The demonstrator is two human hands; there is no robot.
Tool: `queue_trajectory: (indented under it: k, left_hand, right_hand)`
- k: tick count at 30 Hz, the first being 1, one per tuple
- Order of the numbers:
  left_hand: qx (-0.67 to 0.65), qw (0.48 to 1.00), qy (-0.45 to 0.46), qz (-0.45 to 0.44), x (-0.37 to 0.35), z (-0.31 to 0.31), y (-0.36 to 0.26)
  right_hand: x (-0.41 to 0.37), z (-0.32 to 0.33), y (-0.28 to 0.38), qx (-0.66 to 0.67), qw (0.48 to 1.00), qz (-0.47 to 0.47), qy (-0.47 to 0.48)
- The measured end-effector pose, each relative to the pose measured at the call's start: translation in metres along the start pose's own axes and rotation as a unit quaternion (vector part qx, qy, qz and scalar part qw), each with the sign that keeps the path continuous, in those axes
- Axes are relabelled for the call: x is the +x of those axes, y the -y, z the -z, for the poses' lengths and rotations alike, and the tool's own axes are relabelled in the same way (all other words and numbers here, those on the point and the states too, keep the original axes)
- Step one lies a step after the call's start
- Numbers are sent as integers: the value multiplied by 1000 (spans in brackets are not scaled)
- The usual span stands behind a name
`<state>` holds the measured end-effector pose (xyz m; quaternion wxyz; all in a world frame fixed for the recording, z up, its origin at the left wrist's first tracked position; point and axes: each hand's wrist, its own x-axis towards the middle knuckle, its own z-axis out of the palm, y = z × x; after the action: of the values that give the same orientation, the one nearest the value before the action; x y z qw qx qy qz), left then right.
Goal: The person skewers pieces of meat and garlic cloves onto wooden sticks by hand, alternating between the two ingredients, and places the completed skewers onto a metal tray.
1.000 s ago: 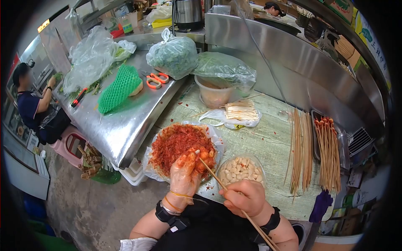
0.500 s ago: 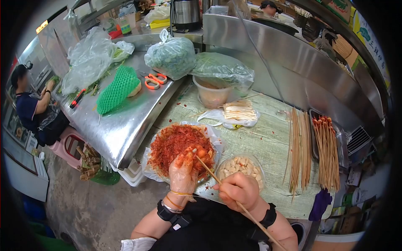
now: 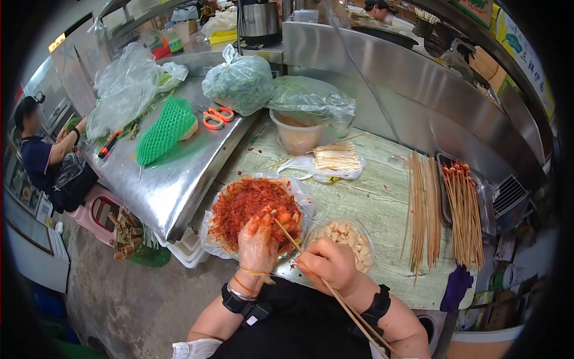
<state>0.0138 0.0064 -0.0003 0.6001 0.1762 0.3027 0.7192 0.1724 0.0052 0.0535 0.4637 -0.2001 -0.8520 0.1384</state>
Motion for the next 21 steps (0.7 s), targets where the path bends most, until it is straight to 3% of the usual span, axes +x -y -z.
queue_trajectory:
  k: [6, 10, 12, 14, 15, 16, 17, 18, 19, 21]
  left_hand:
    - [5, 1000, -10, -6, -1, -5, -1]
    - [66, 997, 31, -13, -3, 2, 6]
    - [153, 987, -21, -41, 4, 23, 9]
    - [102, 983, 56, -145, 17, 25, 5]
    - [344, 905, 51, -244, 22, 37, 0]
    - [554, 756, 38, -347, 25, 42, -2]
    - [320, 912, 38, -252, 21, 28, -2]
    - [69, 989, 27, -126, 15, 17, -5]
    - [77, 988, 52, -124, 13, 11, -8]
    - [88, 985, 88, -122, 14, 14, -8]
  right_hand:
    - [4, -11, -2, -7, 1000, 0, -2]
    - [-2, -20, -11, -31, 999, -22, -17]
    - [4, -16, -5, -1, 998, -46, -40]
    - [3, 4, -2, 76, 991, -102, -50]
    - [0, 20, 3, 167, 961, -220, -23]
    - [-3, 35, 7, 266, 907, -327, -4]
    - [-11, 46, 7, 242, 912, -332, -20]
    - [-20, 54, 4, 301, 861, -400, -85]
    - [-26, 61, 0, 360, 799, -459, -147]
    - [-47, 89, -15, 323, 826, -388, -251]
